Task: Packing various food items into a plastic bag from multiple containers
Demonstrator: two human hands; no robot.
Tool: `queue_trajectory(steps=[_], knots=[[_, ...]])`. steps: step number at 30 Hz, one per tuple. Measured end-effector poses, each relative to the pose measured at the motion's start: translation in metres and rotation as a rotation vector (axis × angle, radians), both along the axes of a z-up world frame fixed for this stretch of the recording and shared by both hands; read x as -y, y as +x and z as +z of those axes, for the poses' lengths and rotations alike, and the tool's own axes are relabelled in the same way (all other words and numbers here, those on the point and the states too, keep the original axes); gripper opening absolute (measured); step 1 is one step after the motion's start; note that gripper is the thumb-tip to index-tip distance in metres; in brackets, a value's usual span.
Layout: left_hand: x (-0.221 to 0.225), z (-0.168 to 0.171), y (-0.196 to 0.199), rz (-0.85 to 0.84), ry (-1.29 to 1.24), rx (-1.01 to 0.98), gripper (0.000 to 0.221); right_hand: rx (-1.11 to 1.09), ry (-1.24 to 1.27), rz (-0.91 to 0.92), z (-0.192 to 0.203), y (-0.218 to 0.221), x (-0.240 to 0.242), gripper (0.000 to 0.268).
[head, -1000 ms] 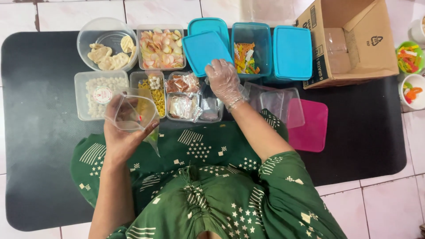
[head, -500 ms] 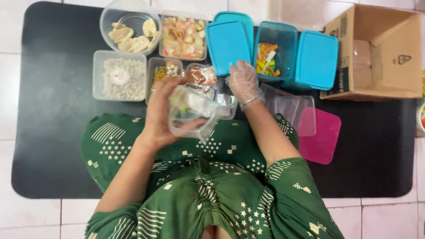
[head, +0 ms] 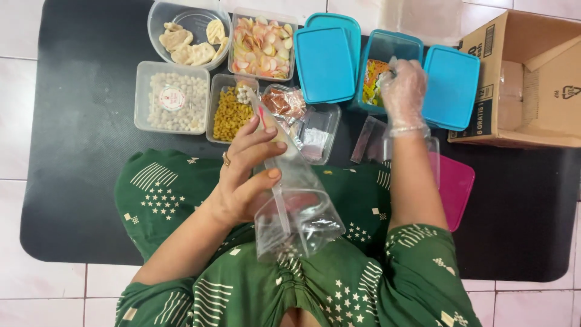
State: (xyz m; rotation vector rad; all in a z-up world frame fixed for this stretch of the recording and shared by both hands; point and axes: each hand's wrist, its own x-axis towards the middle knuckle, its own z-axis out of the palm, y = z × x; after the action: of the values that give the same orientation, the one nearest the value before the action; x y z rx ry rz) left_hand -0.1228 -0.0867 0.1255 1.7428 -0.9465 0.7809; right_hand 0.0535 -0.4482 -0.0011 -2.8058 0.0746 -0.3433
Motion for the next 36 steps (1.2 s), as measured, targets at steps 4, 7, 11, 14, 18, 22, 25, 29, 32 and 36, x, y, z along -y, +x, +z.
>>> queue_trajectory(steps=[4, 7, 11, 14, 18, 22, 25, 29, 32, 36], knots=[[0.012, -0.017, 0.028, 0.096, -0.006, -0.026, 0.072, -0.448, 0.054, -0.146, -0.045, 0.015, 0.026, 0.031], [0.019, -0.006, 0.037, 0.074, -0.114, 0.007, 0.073, -0.409, -0.057, 0.031, -0.127, 0.059, 0.07, 0.035], [0.018, -0.004, 0.039, 0.086, -0.115, 0.013, 0.072, -0.578, -0.024, 0.043, -0.107, 0.058, 0.044, 0.042], [0.016, -0.006, 0.038, 0.095, -0.081, 0.035, 0.067, -0.626, -0.056, 0.033, -0.101, 0.055, 0.037, 0.044], [0.019, -0.013, 0.034, 0.097, -0.073, 0.005, 0.07, -0.649, 0.014, 0.07, -0.051, 0.044, 0.014, 0.034], [0.013, -0.029, 0.038, 0.083, -0.073, -0.025, 0.076, -0.711, 0.099, -0.224, -0.054, 0.053, 0.01, 0.035], [-0.009, -0.039, 0.038, 0.081, -0.159, -0.228, 0.08, -0.661, -0.005, -0.02, -0.045, 0.053, 0.015, 0.025], [-0.052, -0.039, 0.035, 0.296, -0.066, -0.361, 0.086, -0.261, 0.092, 0.066, -0.019, 0.036, 0.017, 0.016], [-0.075, -0.045, 0.037, 0.433, -0.035, -0.269, 0.089, 0.081, 0.107, 0.24, 0.012, 0.013, -0.013, 0.009], [-0.097, -0.065, 0.045, 0.654, 0.017, -0.203, 0.091, 0.156, 0.229, 0.455, 0.019, 0.005, -0.075, 0.014]])
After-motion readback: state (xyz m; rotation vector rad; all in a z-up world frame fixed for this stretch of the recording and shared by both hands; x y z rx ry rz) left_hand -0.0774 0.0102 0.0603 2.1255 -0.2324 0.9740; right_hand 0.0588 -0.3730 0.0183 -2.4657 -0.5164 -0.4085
